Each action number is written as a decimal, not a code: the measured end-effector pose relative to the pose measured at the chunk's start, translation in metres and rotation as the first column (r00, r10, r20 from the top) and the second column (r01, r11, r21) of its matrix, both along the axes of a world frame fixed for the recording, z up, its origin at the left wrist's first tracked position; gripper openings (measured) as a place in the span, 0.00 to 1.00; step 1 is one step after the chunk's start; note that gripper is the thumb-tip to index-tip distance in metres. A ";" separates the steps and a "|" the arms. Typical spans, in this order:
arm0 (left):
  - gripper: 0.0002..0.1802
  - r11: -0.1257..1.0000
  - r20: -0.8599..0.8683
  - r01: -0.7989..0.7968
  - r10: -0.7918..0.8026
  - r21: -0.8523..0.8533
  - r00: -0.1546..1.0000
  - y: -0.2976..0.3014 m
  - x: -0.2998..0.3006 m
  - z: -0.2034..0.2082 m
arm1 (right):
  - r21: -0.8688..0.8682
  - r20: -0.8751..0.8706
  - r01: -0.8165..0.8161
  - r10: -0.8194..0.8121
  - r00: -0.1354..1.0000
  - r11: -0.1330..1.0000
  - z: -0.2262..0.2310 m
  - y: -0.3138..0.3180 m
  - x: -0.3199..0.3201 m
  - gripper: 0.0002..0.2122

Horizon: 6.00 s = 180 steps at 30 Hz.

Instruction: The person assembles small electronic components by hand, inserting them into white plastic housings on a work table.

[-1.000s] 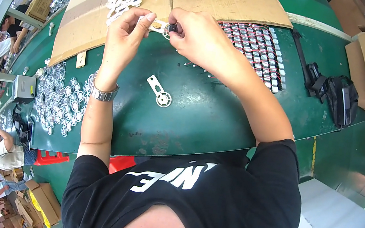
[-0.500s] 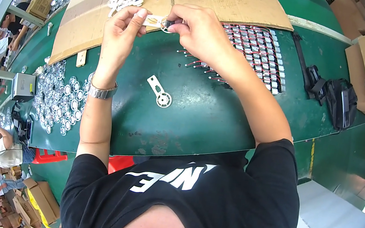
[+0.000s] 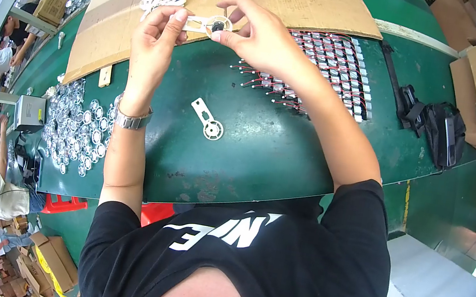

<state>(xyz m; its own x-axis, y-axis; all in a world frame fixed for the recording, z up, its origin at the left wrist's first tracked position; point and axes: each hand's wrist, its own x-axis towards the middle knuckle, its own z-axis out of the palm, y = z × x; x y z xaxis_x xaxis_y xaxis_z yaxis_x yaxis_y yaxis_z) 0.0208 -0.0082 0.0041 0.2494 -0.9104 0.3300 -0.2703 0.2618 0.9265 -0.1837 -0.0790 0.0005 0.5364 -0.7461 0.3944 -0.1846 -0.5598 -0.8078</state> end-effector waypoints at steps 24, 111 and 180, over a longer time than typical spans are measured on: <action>0.12 0.997 0.015 0.068 -0.068 0.036 0.998 0.011 -0.005 0.012 | 0.434 0.059 -0.332 0.342 0.938 0.838 0.002 0.000 -0.006 0.16; 0.20 0.943 -0.106 0.302 -0.289 0.142 0.951 -0.009 0.037 -0.003 | -0.068 -0.604 0.090 -0.113 0.789 0.994 0.062 0.074 -0.164 0.10; 0.19 0.989 -0.069 0.101 -0.094 0.110 0.993 0.008 0.002 0.010 | -0.595 -0.194 0.089 -0.250 0.949 0.799 0.027 0.028 -0.006 0.09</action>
